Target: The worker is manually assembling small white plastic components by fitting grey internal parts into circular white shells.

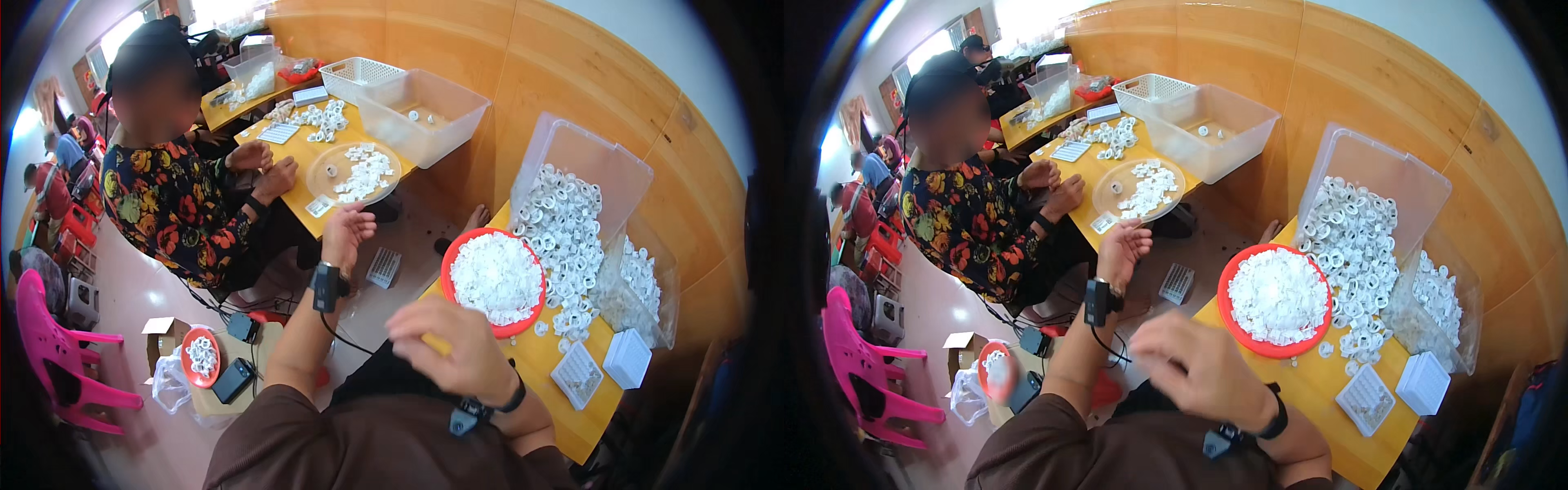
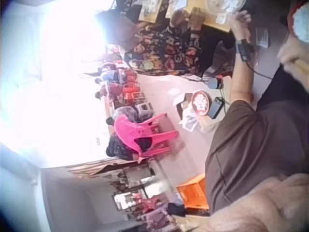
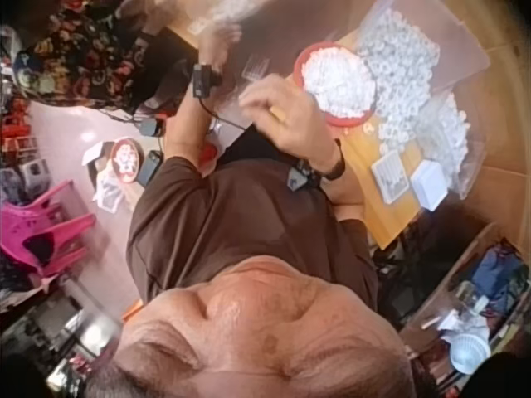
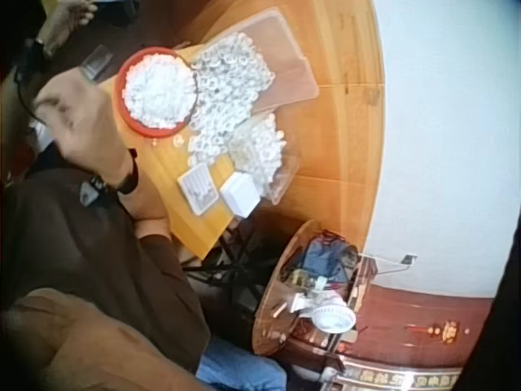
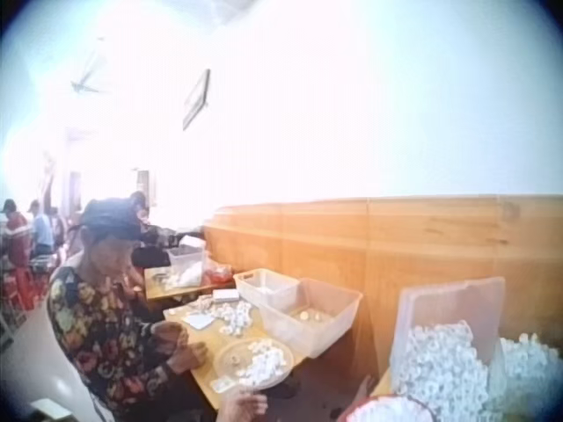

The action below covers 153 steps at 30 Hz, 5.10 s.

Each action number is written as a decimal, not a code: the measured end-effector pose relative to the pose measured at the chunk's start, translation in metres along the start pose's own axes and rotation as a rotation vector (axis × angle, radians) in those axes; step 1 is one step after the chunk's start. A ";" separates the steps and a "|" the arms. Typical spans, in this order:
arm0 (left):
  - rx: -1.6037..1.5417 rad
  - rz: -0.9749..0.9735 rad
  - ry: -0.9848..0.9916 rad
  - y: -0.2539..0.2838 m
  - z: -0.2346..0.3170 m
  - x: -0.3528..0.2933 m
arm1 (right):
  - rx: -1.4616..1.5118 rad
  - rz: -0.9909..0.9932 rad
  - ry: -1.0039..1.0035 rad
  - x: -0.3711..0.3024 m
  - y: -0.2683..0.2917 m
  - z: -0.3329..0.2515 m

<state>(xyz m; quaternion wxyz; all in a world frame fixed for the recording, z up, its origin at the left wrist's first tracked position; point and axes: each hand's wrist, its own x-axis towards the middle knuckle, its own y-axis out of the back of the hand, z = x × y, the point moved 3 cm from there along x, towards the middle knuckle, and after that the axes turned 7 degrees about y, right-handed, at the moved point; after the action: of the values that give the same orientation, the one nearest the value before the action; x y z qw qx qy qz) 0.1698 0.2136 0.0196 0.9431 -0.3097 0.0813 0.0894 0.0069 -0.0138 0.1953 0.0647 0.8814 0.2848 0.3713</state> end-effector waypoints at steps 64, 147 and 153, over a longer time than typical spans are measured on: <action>0.490 -0.156 -0.229 -0.111 -0.139 -0.117 | -0.100 0.416 0.626 -0.065 0.030 -0.058; 0.313 -0.666 0.415 -0.178 -0.156 -0.157 | -0.580 0.451 -0.210 -0.194 0.104 0.084; 0.245 -0.666 0.418 -0.174 -0.156 -0.162 | -0.651 0.398 -0.172 -0.192 0.101 0.080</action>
<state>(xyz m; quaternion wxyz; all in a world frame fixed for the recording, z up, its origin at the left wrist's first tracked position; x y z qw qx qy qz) 0.0353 -0.0369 0.0288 0.9136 -0.2159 0.1766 -0.2957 0.0000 -0.1953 0.0526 0.2912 0.8807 -0.0310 0.3722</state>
